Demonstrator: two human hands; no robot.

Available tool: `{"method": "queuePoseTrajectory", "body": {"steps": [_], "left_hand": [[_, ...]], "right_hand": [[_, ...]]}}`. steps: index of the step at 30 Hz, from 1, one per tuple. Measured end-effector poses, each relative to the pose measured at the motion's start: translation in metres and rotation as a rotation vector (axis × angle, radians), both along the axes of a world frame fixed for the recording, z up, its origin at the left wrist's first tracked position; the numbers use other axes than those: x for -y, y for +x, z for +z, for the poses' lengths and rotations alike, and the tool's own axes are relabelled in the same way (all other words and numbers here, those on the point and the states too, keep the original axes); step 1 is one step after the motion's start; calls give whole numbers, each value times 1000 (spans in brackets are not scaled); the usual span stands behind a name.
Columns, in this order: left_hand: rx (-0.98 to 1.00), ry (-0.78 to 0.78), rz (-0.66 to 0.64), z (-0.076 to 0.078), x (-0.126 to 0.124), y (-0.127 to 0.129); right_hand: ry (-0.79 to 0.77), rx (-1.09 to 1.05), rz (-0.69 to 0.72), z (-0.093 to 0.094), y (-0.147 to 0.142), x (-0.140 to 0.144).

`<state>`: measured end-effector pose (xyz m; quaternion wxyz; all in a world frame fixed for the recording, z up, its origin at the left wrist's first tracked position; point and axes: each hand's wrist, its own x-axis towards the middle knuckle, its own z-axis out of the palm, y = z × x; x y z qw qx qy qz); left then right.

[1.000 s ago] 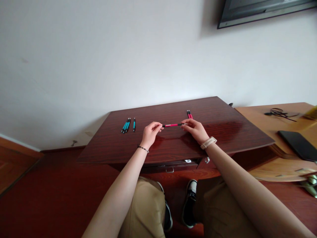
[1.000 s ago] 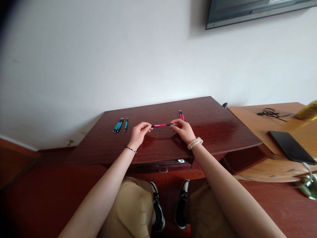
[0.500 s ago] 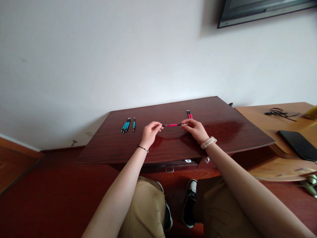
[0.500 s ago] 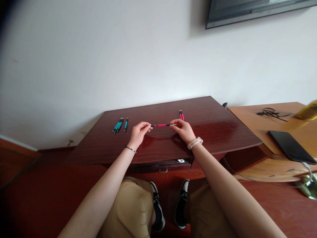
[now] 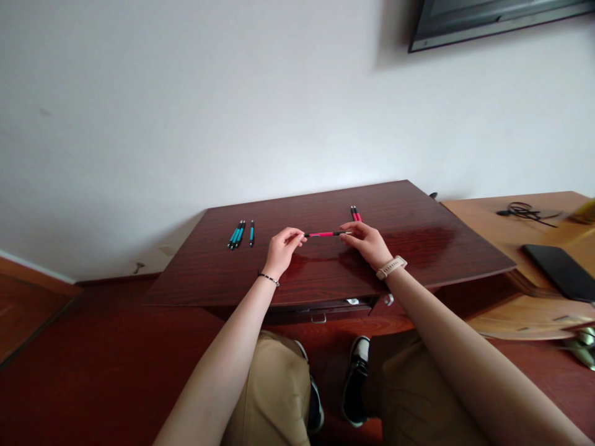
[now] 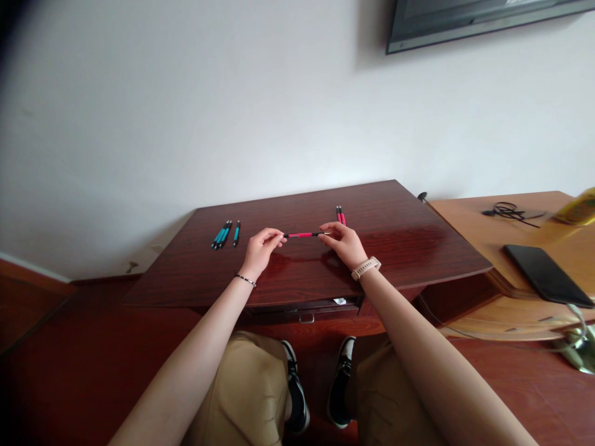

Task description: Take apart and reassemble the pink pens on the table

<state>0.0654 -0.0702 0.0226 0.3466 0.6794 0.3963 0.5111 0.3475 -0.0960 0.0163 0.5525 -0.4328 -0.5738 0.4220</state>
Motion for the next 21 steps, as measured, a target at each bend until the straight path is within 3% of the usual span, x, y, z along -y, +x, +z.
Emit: {"method": "queuePoseTrajectory", "body": {"steps": [10, 17, 21], "left_hand": [[7, -5, -20, 1, 2, 2], [13, 13, -9, -1, 0, 1], [-3, 10, -10, -1, 0, 1]], "right_hand": [[8, 133, -72, 8, -1, 5], [6, -3, -24, 0, 1, 1], [8, 44, -55, -1, 1, 0]]}}
